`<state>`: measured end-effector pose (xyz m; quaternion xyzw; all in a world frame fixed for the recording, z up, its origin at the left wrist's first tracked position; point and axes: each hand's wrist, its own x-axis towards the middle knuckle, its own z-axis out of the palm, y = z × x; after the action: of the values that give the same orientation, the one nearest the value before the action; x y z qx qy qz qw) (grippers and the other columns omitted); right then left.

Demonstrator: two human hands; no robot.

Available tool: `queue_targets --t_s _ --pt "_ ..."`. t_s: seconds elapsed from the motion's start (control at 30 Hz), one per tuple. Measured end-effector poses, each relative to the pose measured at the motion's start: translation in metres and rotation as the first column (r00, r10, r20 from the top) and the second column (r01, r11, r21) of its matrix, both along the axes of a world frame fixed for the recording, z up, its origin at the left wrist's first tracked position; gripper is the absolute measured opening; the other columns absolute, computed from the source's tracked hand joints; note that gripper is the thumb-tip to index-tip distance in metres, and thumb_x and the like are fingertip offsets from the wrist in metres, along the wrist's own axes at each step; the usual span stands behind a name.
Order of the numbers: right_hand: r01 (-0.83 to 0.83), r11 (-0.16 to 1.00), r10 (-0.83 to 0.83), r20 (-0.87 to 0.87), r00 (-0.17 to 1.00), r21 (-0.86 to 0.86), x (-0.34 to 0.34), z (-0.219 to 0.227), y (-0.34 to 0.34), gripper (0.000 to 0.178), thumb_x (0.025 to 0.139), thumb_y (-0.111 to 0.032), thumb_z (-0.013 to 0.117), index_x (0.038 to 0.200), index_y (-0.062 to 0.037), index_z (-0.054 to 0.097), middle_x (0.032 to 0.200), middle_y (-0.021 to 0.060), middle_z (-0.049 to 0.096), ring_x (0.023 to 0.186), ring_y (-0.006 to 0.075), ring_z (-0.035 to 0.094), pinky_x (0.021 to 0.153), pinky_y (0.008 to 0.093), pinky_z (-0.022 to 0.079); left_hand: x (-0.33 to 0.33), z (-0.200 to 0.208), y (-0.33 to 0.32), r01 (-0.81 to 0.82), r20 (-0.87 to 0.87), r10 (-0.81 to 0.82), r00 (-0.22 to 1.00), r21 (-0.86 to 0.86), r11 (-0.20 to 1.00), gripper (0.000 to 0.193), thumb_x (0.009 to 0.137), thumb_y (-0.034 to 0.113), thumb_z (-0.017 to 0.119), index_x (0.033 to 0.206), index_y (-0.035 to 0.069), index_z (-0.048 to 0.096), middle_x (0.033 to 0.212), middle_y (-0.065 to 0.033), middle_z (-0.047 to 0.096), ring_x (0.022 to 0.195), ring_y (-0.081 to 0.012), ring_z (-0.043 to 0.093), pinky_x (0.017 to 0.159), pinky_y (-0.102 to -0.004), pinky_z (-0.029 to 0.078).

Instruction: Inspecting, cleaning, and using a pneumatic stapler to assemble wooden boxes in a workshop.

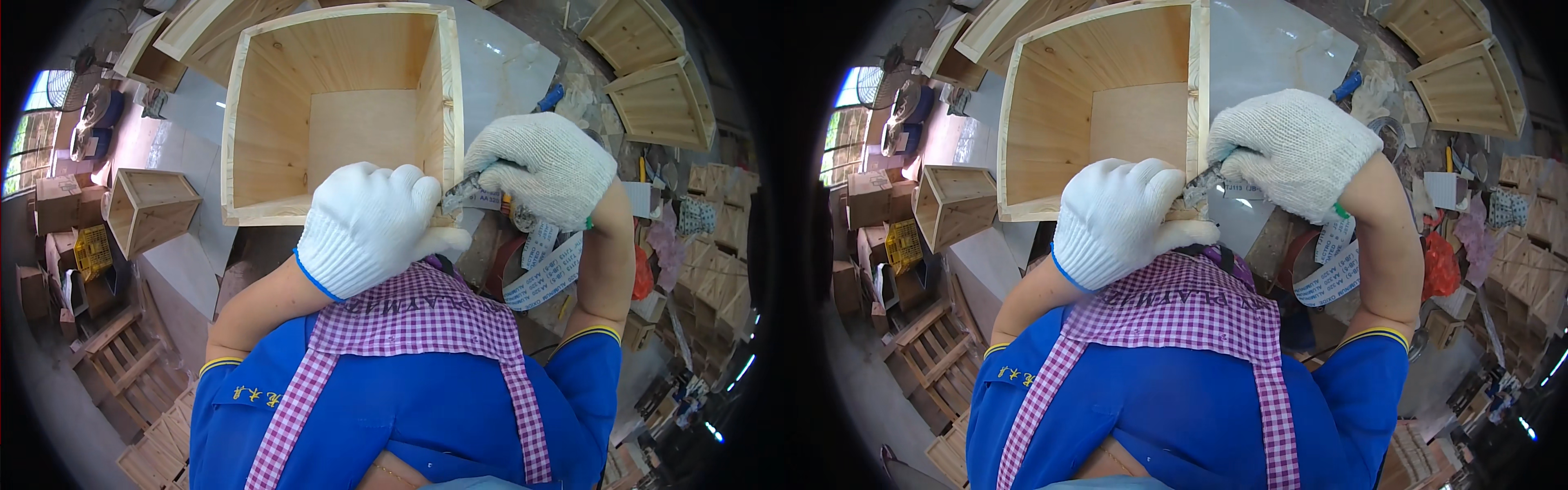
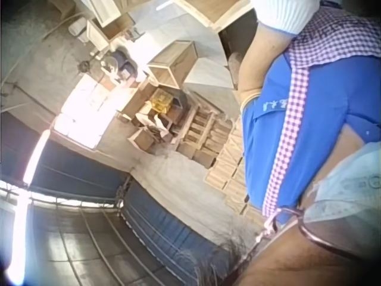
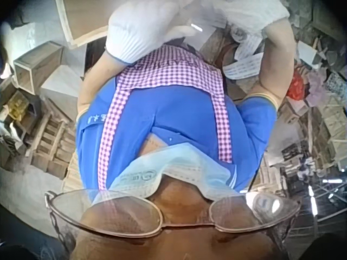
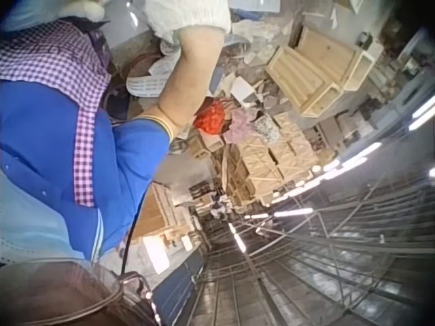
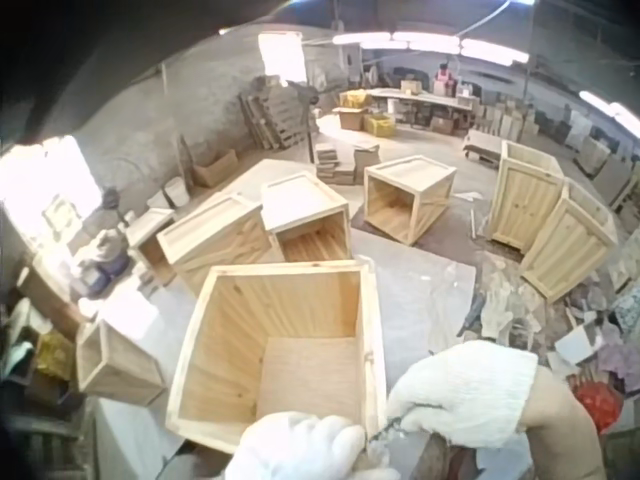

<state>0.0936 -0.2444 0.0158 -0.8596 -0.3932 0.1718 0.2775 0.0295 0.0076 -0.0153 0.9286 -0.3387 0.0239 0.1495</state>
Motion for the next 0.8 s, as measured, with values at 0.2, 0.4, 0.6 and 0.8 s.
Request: queue_targets --t_s 0.2,0.4,0.6,0.8 --pt "0.125 0.986 -0.129 0.027 0.991 0.111 -0.016 0.001 -0.001 0.019 0.092 -0.018 0.073 0.106 -0.0064 0.077 0.096 0.0132 0.074 0.086 0.0314 0.073 0.079 0.0417 0.058 0.003 0.001 0.0 0.018 -0.06 -0.018 0.998 -0.008 1.0 0.058 0.083 0.065 0.076 0.079 0.008 0.067 0.071 -0.01 0.067 0.061 -0.0272 0.069 0.055 -0.038 0.053" --pt "0.231 0.915 -0.277 0.099 0.956 0.33 -0.054 -0.021 -0.009 0.024 0.09 -0.016 0.071 0.111 -0.0073 0.077 0.099 0.0123 0.073 0.091 0.0317 0.073 0.081 0.0441 0.056 0.002 -0.001 0.001 0.017 -0.023 -0.018 1.0 -0.05 0.999 0.059 0.083 0.066 0.076 0.078 0.007 0.066 0.07 -0.0101 0.066 0.06 -0.0271 0.068 0.055 -0.0377 0.053" --pt "0.177 0.917 -0.292 0.298 0.909 0.357 -0.071 -0.033 -0.007 0.031 0.083 -0.009 0.073 0.114 -0.0053 0.078 0.109 0.0129 0.072 0.101 0.0344 0.07 0.092 0.0465 0.052 0.0 0.007 -0.003 -0.017 -0.057 0.019 0.998 0.029 0.999 0.06 0.075 0.069 0.08 0.08 0.01 0.066 0.072 -0.0055 0.064 0.063 -0.0251 0.068 0.057 -0.0368 0.052" --pt "0.087 0.986 -0.135 0.382 0.914 0.14 -0.079 -0.017 -0.008 0.033 0.081 -0.01 0.075 0.114 -0.007 0.079 0.114 0.0124 0.072 0.107 0.0334 0.068 0.096 0.0495 0.05 -0.001 0.001 -0.001 -0.017 -0.006 0.017 1.0 0.009 1.0 0.062 0.073 0.071 0.079 0.079 0.011 0.066 0.071 -0.0047 0.062 0.061 -0.0247 0.067 0.056 -0.0367 0.051"
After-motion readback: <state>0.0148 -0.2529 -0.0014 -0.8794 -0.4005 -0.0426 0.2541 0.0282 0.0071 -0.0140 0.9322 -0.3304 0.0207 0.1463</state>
